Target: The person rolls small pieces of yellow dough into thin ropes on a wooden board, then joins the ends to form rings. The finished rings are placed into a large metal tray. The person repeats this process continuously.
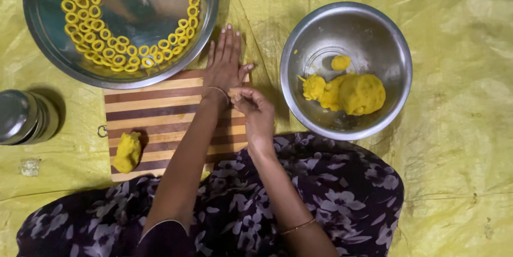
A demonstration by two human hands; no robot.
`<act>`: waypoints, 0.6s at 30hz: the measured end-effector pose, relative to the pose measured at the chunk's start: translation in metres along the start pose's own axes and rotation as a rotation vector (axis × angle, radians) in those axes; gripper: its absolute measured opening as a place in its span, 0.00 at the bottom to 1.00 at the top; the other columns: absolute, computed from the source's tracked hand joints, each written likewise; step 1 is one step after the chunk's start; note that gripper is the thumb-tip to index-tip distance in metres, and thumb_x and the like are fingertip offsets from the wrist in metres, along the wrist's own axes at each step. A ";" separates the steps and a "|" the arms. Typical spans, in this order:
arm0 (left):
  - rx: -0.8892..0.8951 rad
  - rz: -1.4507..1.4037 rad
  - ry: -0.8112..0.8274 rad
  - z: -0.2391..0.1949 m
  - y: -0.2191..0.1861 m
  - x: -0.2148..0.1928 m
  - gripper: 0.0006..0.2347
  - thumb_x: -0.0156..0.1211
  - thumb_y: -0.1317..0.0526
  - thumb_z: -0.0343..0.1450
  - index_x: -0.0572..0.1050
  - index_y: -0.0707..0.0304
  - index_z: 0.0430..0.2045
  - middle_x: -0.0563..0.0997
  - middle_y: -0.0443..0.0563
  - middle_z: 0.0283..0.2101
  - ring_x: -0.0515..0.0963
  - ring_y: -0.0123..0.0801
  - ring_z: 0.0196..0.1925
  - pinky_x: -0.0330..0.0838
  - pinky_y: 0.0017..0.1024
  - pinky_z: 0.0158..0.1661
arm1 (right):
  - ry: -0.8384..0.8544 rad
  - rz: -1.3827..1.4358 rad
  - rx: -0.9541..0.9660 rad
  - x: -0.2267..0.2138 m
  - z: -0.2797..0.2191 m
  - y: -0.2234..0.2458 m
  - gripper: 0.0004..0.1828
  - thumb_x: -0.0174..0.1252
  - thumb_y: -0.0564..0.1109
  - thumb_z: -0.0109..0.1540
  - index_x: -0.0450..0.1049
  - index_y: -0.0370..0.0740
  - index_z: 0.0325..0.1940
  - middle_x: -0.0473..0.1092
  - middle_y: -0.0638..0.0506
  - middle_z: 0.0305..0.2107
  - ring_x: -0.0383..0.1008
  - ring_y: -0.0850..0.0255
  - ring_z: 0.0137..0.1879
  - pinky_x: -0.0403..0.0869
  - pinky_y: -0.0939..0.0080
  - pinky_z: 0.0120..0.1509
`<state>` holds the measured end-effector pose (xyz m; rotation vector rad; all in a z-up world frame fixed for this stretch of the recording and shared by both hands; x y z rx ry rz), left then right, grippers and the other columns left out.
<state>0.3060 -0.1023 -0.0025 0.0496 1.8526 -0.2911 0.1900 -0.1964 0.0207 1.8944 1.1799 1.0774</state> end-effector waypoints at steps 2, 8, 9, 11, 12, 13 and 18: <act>0.023 0.064 -0.042 -0.006 -0.006 -0.002 0.36 0.34 0.39 0.77 0.37 0.64 0.74 0.34 0.57 0.78 0.31 0.41 0.79 0.29 0.46 0.74 | 0.002 0.014 -0.008 -0.002 -0.002 0.001 0.08 0.57 0.33 0.65 0.78 0.32 0.48 0.76 0.52 0.37 0.75 0.66 0.44 0.76 0.66 0.52; 0.218 0.131 -0.032 -0.131 0.003 0.002 0.32 0.37 0.44 0.79 0.41 0.67 0.73 0.41 0.62 0.77 0.38 0.49 0.79 0.35 0.47 0.73 | -0.009 0.087 -0.049 -0.002 -0.001 -0.001 0.08 0.57 0.33 0.64 0.76 0.34 0.47 0.76 0.53 0.38 0.76 0.66 0.44 0.75 0.66 0.51; 0.224 0.085 -0.010 -0.156 0.010 0.004 0.33 0.38 0.43 0.78 0.42 0.65 0.73 0.42 0.60 0.78 0.39 0.47 0.79 0.36 0.46 0.73 | -0.013 0.086 -0.059 -0.003 -0.002 -0.001 0.08 0.57 0.33 0.64 0.76 0.35 0.47 0.76 0.53 0.39 0.76 0.66 0.44 0.75 0.66 0.50; 0.245 0.080 0.035 -0.201 0.025 0.012 0.34 0.38 0.42 0.76 0.42 0.64 0.73 0.41 0.59 0.77 0.39 0.45 0.79 0.36 0.45 0.73 | -0.007 0.040 -0.065 -0.003 -0.004 -0.001 0.06 0.57 0.34 0.65 0.77 0.35 0.46 0.77 0.53 0.38 0.76 0.66 0.44 0.75 0.66 0.51; 0.259 0.122 0.059 -0.218 0.032 0.018 0.35 0.37 0.41 0.74 0.41 0.64 0.72 0.41 0.60 0.77 0.39 0.46 0.78 0.36 0.44 0.72 | -0.005 0.016 -0.069 -0.002 -0.004 -0.001 0.06 0.56 0.34 0.66 0.77 0.35 0.45 0.78 0.52 0.38 0.76 0.66 0.44 0.75 0.66 0.51; 0.272 0.162 0.085 -0.234 0.038 0.024 0.36 0.37 0.41 0.73 0.41 0.65 0.72 0.41 0.61 0.76 0.39 0.46 0.78 0.35 0.44 0.71 | -0.011 0.015 -0.071 -0.003 -0.005 -0.001 0.06 0.56 0.34 0.65 0.77 0.35 0.45 0.77 0.52 0.38 0.76 0.66 0.43 0.75 0.66 0.50; 0.379 0.130 -0.029 -0.278 0.050 0.028 0.38 0.36 0.39 0.72 0.41 0.66 0.72 0.41 0.61 0.76 0.39 0.45 0.78 0.35 0.46 0.71 | -0.023 -0.004 -0.089 -0.005 -0.005 -0.004 0.07 0.57 0.33 0.65 0.78 0.35 0.45 0.77 0.51 0.36 0.75 0.66 0.41 0.74 0.67 0.48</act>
Point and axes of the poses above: each hand's wrist, its own z-axis towards the middle knuckle, its own x-axis out of the palm, y = z × x, the point moved 7 cm from there along z, towards the middle knuckle
